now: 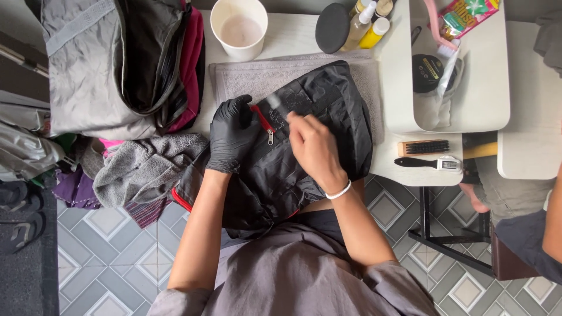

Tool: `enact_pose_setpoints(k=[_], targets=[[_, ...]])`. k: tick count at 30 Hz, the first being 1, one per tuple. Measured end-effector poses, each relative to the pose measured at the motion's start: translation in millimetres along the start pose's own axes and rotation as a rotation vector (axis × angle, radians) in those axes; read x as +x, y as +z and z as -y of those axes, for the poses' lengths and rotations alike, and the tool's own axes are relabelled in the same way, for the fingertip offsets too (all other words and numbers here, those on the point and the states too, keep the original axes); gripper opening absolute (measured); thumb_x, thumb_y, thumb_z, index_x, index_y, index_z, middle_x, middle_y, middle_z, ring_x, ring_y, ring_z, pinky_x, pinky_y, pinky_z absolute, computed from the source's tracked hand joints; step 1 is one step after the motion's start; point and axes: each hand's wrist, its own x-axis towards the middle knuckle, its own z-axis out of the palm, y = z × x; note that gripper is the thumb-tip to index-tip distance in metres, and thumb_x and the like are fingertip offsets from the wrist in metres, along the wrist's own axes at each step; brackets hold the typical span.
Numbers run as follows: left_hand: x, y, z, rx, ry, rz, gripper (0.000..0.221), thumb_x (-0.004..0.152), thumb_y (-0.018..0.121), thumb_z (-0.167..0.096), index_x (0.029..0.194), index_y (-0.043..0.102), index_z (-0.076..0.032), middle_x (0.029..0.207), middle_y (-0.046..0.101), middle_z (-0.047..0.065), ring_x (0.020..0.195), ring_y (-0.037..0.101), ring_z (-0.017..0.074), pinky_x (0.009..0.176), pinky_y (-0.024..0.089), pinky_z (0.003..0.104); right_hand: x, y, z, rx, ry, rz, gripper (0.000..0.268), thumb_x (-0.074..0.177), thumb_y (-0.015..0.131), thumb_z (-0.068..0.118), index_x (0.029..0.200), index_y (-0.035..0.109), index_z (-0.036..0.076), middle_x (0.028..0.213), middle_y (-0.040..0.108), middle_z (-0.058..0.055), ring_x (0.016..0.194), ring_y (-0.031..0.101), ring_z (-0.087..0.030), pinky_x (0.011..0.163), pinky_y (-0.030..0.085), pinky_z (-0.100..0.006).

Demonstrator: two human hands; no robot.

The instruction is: Scrubbing a black bag with a toothbrush and cleaning solution to remove stains or dirt, followed by wiping with a cloth.

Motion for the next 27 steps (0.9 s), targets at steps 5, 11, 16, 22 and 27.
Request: enact_pose_setpoints(k=[5,11,16,22,27], targets=[[-0.9,0.4,1.8,-0.012,-0.031,0.021,0.040,0.081,0.075,-0.019,0.119,0.068,-0.013,0.088,0.067,0.012,0.088,0.068,0.0360,0.081,0.057,0.051,7.8,-10.9,1.8,-0.026,0.007,-0.012,0.022,0.099,0.060,0.010,0.114,0.076,0.007,0.084,0.067,-0.012,0.081,0.072,-0.035,0.064,0.059,-0.043],[-0.7,5.0,8.2,0.013,-0.094,0.045,0.036,0.080,0.076,-0.027,0.115,0.069,-0.017,0.088,0.068,0.009,0.089,0.069,0.0334,0.081,0.058,0.050,6.0,-1.5,0.0,0.046,-0.016,-0.005,0.019,0.099,0.062,0.014,0.111,0.076,0.011,0.082,0.068,-0.009,0.079,0.073,-0.032,0.062,0.059,-0.040],[-0.6,2.8,4.0,0.011,-0.119,0.051,0.028,0.080,0.076,-0.028,0.105,0.069,-0.017,0.080,0.064,0.010,0.083,0.068,0.0359,0.075,0.057,0.051,8.5,-3.5,6.0,0.085,-0.014,-0.011,0.019,0.099,0.061,0.010,0.109,0.076,0.007,0.081,0.067,-0.011,0.075,0.072,-0.031,0.062,0.059,-0.037],[-0.3,1.4,2.7,-0.010,-0.113,0.032,0.024,0.082,0.076,-0.025,0.101,0.067,-0.015,0.077,0.062,0.012,0.080,0.067,0.0386,0.071,0.056,0.053,12.4,3.8,7.8,0.127,-0.041,-0.021,0.016,0.099,0.062,0.010,0.106,0.075,0.005,0.082,0.067,-0.012,0.075,0.072,-0.032,0.058,0.059,-0.036],[0.1,0.7,2.6,-0.023,-0.123,0.028,0.023,0.081,0.076,-0.024,0.100,0.066,-0.015,0.077,0.062,0.015,0.080,0.067,0.0410,0.070,0.055,0.054,14.8,-2.8,17.6,0.173,-0.011,-0.030,0.016,0.098,0.061,0.005,0.105,0.075,-0.001,0.080,0.067,-0.014,0.072,0.073,-0.031,0.057,0.059,-0.032]])
